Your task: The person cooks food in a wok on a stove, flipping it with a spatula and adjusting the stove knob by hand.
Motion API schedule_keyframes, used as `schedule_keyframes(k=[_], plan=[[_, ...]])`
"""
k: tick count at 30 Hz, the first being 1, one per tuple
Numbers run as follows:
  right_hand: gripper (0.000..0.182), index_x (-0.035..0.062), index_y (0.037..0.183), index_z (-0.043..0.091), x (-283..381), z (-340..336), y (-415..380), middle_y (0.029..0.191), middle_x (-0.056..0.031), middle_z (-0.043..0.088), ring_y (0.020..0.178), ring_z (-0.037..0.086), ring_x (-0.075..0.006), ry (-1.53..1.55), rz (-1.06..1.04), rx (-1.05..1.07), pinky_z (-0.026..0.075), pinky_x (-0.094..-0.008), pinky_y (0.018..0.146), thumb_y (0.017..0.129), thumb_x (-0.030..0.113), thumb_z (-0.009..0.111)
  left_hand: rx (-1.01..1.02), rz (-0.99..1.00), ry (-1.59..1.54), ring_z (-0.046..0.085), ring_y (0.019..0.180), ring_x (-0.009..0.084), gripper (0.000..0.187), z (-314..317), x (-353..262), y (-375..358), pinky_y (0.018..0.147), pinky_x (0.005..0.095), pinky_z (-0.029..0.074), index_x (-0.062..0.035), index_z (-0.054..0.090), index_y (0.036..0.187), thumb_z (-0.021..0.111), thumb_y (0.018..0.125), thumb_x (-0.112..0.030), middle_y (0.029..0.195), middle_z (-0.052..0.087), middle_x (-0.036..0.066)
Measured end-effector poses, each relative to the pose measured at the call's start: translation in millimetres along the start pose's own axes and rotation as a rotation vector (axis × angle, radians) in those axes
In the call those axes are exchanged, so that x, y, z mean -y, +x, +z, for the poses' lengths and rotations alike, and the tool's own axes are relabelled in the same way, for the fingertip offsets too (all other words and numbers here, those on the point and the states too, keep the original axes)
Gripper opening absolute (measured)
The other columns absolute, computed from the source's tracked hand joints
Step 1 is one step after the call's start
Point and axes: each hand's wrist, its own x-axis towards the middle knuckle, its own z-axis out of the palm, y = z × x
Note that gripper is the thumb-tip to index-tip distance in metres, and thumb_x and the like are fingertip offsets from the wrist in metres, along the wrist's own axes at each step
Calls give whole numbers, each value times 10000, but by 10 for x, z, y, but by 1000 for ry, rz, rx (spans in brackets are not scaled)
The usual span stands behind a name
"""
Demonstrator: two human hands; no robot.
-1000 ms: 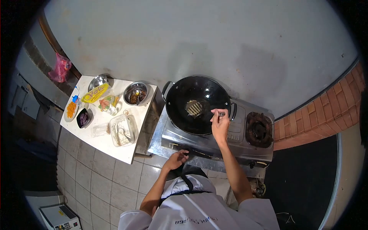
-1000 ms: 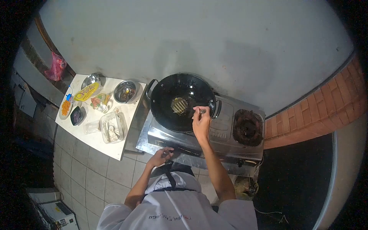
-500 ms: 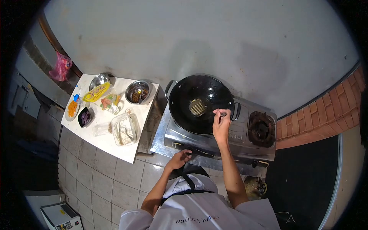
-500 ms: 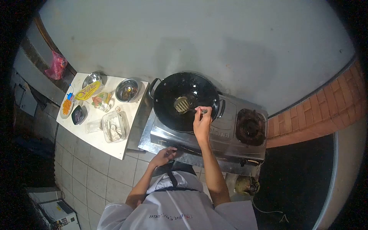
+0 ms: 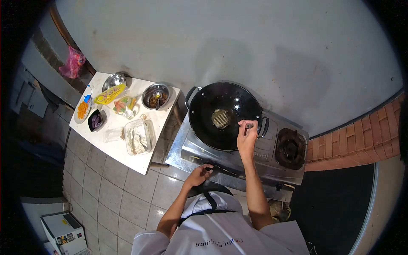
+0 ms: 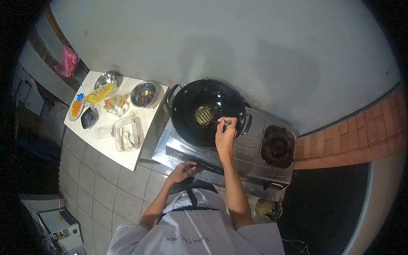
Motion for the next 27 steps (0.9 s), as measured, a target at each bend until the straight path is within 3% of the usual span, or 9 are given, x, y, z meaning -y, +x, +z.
schedule_keyframes(k=[8,10,14,15,18,22,23,24,27], plan=[[73,3,943,444,19,-57,-2,762,-116,595,663,603,-194,73,-9,9,464,-326,602,915,54,488,-153,-56,109,561,625,104,283,125,-193,-14,592,265,457,-45,556,1132,582,859,-117,702,609,54],[63,7,942,464,148,-146,14,769,-93,589,621,586,-157,74,93,64,458,-300,569,915,57,491,-181,-57,129,556,645,99,281,152,-256,-44,611,268,461,-45,557,1137,577,875,-145,750,609,54],[38,-3,912,471,147,-266,90,839,-75,608,555,505,-74,160,3,-6,410,-214,522,926,27,451,-355,52,129,554,616,99,282,345,-142,-164,575,266,452,-40,557,1137,579,885,-164,729,607,68],[39,-4,907,463,142,-299,150,845,-81,607,551,495,-70,212,-16,-15,406,-210,521,929,24,445,-303,-58,142,541,599,88,286,347,-75,-188,563,255,448,-35,551,1152,573,884,-133,781,604,69],[59,-2,898,445,256,-493,283,861,-95,602,551,464,-51,214,-22,27,402,-200,535,939,40,437,-349,-37,101,533,591,76,273,460,-198,-234,555,245,445,-35,551,1151,559,886,-101,834,606,68],[54,1,919,471,260,-652,389,817,-75,605,557,512,-94,170,-56,74,433,-247,529,923,53,461,-431,24,59,516,603,51,249,464,-119,-179,545,214,419,-30,558,1127,547,879,-51,793,580,33],[55,6,923,474,253,-676,390,811,-70,602,558,512,-92,129,-37,106,430,-248,532,923,60,465,-432,-31,-21,570,728,107,248,439,-75,-173,665,245,468,-21,559,1127,557,891,-98,884,595,54],[55,6,923,474,235,-688,390,811,-70,602,558,512,-92,124,-37,105,430,-248,532,923,60,465,-428,-31,-25,570,728,107,248,434,-44,-159,665,245,468,-21,559,1127,557,891,-98,884,595,54],[57,10,918,475,147,-657,383,800,-63,596,606,523,-104,40,-52,158,410,-255,562,921,67,472,-553,32,-30,499,603,33,223,413,-2,-148,530,188,399,-20,568,1115,535,905,-84,811,580,31]])
